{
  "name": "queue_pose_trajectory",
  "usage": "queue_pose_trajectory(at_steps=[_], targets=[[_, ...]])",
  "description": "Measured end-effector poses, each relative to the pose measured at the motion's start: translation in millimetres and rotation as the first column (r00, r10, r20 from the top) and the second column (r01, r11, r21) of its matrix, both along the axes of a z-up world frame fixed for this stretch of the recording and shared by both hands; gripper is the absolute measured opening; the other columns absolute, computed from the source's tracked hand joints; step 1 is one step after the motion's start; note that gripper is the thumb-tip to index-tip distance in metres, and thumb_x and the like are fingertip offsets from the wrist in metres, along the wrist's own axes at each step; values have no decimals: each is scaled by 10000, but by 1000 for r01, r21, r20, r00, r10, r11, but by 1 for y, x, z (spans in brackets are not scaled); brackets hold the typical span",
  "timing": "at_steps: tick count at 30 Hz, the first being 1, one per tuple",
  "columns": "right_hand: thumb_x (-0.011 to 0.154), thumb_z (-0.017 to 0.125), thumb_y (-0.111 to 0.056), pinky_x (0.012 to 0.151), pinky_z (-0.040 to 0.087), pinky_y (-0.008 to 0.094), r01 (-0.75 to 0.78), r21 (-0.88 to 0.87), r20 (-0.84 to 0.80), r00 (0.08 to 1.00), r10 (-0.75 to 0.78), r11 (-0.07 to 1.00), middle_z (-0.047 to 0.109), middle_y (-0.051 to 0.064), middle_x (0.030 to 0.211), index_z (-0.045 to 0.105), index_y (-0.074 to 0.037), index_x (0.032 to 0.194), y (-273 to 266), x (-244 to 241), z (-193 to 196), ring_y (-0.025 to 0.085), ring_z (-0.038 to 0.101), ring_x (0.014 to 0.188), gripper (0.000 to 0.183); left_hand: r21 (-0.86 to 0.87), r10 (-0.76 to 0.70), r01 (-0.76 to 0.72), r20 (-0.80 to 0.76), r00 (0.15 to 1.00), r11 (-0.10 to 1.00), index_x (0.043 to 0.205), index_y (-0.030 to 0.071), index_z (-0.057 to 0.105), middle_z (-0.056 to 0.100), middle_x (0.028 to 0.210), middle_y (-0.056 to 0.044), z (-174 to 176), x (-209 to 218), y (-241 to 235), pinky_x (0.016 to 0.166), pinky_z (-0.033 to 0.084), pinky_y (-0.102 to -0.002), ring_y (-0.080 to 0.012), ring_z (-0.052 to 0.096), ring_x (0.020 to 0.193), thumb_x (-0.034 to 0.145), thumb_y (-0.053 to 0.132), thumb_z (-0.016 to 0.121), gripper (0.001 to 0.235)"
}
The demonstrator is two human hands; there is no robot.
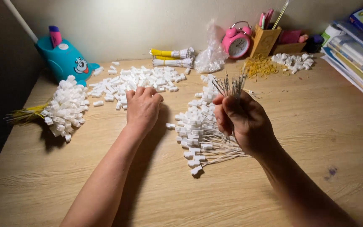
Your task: The person repeatedly picks up small white plastic connectors and thin metal wires from a wooden desk. They insert the wires into the connectors by hand, then place the assembled units into a growing pile on the right side of the workspace.
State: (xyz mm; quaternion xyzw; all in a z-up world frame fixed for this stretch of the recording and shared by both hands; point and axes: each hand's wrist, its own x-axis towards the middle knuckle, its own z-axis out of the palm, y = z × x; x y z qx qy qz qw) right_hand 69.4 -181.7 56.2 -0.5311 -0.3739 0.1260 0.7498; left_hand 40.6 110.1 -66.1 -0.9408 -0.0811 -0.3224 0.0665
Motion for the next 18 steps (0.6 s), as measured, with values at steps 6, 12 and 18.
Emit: queue_pose_trajectory(at_steps=[6,12,18], targets=[[1011,437,-205,524,421,256,175,20,299,938,-173,984,566,109,546,590,29,1070,-43,-43,-52,158,507,462,285,-297,-169,222,195,966,929,986,258,617,700,868,79,47,-34,-56,843,431,-348,-140,661,928,881,260,702,135],[1008,470,-156,595,482,271,146,-26,254,958,-135,989,621,136,626,626,32,988,-31,-37,-93,177,595,550,246,-919,-260,349,388,884,-185,1147,95,576,688,863,-92,76,-59,-110,721,591,-278,-184,710,763,1001,235,491,220],[1008,506,-246,389,341,215,195,-290,-52,974,-219,937,488,72,522,650,-24,930,-9,-35,-31,117,425,412,276,-821,-216,312,454,864,-478,1129,31,644,584,821,-123,79,-59,-133,554,592,-300,-185,648,589,993,278,541,300]])
